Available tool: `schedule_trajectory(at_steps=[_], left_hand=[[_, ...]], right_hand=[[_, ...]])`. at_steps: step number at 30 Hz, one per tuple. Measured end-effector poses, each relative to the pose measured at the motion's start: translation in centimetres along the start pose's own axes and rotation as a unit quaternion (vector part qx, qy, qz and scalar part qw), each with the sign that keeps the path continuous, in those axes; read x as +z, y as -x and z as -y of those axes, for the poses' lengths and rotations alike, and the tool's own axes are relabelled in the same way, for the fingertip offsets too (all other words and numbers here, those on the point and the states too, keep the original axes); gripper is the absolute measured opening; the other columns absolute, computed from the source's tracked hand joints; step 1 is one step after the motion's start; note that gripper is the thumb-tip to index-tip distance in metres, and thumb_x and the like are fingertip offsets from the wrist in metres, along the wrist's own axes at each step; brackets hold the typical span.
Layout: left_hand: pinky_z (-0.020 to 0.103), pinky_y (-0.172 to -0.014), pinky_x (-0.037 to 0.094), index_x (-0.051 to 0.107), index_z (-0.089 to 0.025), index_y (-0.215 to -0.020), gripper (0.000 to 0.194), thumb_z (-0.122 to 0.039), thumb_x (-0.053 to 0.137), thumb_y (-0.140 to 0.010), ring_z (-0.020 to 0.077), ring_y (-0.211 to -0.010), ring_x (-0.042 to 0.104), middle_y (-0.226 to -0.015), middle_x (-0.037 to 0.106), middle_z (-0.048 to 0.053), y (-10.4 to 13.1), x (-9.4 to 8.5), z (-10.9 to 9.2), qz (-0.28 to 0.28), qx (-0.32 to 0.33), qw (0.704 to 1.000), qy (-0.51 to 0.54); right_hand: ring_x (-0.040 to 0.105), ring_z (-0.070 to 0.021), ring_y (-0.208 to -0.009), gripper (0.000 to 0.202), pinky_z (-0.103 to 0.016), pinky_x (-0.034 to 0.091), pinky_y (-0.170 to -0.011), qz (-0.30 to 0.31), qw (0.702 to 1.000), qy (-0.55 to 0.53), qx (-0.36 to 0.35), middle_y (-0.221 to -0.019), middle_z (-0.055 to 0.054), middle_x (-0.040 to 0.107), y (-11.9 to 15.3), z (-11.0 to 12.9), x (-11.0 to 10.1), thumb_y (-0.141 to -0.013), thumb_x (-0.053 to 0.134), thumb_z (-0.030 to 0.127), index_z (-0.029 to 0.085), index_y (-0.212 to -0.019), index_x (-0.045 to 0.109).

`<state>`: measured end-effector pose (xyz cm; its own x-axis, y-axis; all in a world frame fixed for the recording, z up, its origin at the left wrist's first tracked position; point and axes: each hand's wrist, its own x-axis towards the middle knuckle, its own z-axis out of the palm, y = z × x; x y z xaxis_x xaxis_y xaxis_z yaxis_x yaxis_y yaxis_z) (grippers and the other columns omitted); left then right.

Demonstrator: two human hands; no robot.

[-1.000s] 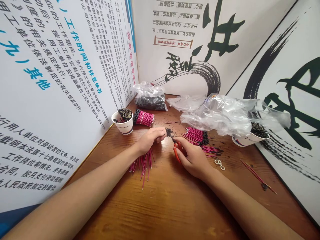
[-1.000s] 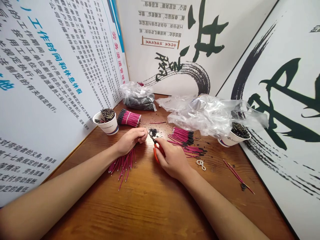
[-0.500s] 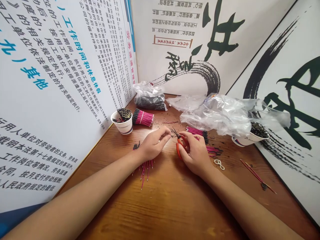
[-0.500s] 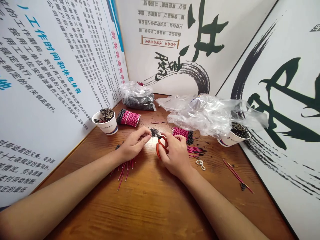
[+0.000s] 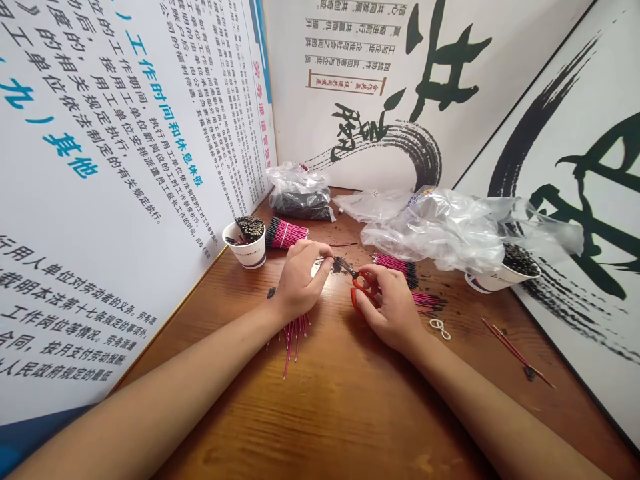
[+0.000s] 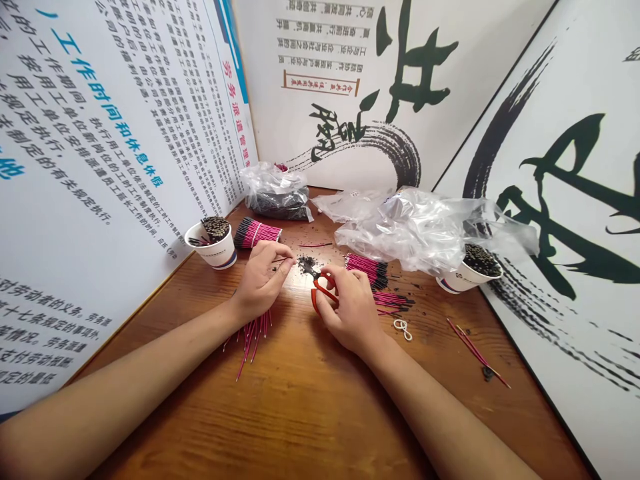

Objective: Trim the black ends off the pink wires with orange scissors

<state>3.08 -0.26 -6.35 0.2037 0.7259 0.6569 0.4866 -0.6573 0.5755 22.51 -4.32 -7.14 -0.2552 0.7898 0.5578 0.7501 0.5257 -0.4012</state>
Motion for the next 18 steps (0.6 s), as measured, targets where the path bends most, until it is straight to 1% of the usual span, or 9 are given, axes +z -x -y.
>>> schedule_trajectory(at_steps=[4,6,8,11,14,18], left_hand=[[0.034,-0.088,0.042,0.059,-0.018,-0.092,0.007,-0.019,0.052,-0.093,0.0181,-0.093,0.052,-0.091,0.062,0.004,-0.03,0.01,0.13,-0.016,0.017,1.0,-0.007],[0.034,-0.087,0.042,0.058,-0.018,-0.091,0.005,-0.018,0.053,-0.092,0.0178,-0.092,0.051,-0.092,0.06,0.004,-0.01,0.07,0.18,-0.025,0.027,0.999,-0.016],[0.032,-0.084,0.043,0.058,-0.018,-0.091,0.004,-0.017,0.054,-0.091,0.0167,-0.091,0.051,-0.093,0.057,0.003,0.03,0.16,0.24,-0.029,0.03,0.999,-0.001],[0.028,-0.076,0.045,0.057,-0.018,-0.093,0.004,-0.016,0.054,-0.091,0.0148,-0.086,0.051,-0.093,0.055,0.003,0.07,0.31,0.32,-0.019,0.03,0.999,0.034],[0.027,-0.071,0.043,0.057,-0.018,-0.092,0.004,-0.014,0.054,-0.091,0.0133,-0.079,0.048,-0.091,0.054,0.003,0.05,0.39,0.36,-0.018,0.025,0.999,0.045],[0.026,-0.067,0.042,0.056,-0.017,-0.092,0.004,-0.014,0.054,-0.091,0.0118,-0.074,0.048,-0.088,0.055,0.002,0.04,0.39,0.32,-0.013,0.004,0.998,0.066]], right_hand=[[0.059,-0.0208,-0.08,0.021,-0.037,0.043,-0.08,0.0,1.0,-0.006,-0.007,-0.092,-0.006,0.068,-0.01,0.01,0.01,-0.088,0.055,0.025,0.02,-0.109,0.055],[0.059,-0.0205,-0.079,0.02,-0.036,0.044,-0.08,0.002,1.0,-0.007,-0.005,-0.09,-0.005,0.068,0.03,-0.03,0.04,-0.088,0.056,0.025,0.021,-0.108,0.056],[0.059,-0.0204,-0.078,0.021,-0.036,0.044,-0.08,0.001,1.0,-0.009,-0.003,-0.088,-0.004,0.068,0.06,-0.06,0.08,-0.089,0.056,0.026,0.021,-0.109,0.056],[0.058,-0.0203,-0.078,0.021,-0.036,0.044,-0.08,0.003,1.0,-0.014,-0.01,-0.085,-0.003,0.067,0.1,-0.07,0.13,-0.089,0.056,0.025,0.022,-0.111,0.056],[0.058,-0.0198,-0.076,0.021,-0.036,0.043,-0.08,0.007,1.0,-0.013,-0.019,-0.08,-0.002,0.065,0.12,-0.06,0.12,-0.09,0.055,0.024,0.022,-0.111,0.057],[0.057,-0.0199,-0.076,0.021,-0.036,0.041,-0.079,0.008,1.0,-0.008,-0.019,-0.078,-0.002,0.064,0.16,-0.05,0.05,-0.09,0.055,0.024,0.022,-0.111,0.058]])
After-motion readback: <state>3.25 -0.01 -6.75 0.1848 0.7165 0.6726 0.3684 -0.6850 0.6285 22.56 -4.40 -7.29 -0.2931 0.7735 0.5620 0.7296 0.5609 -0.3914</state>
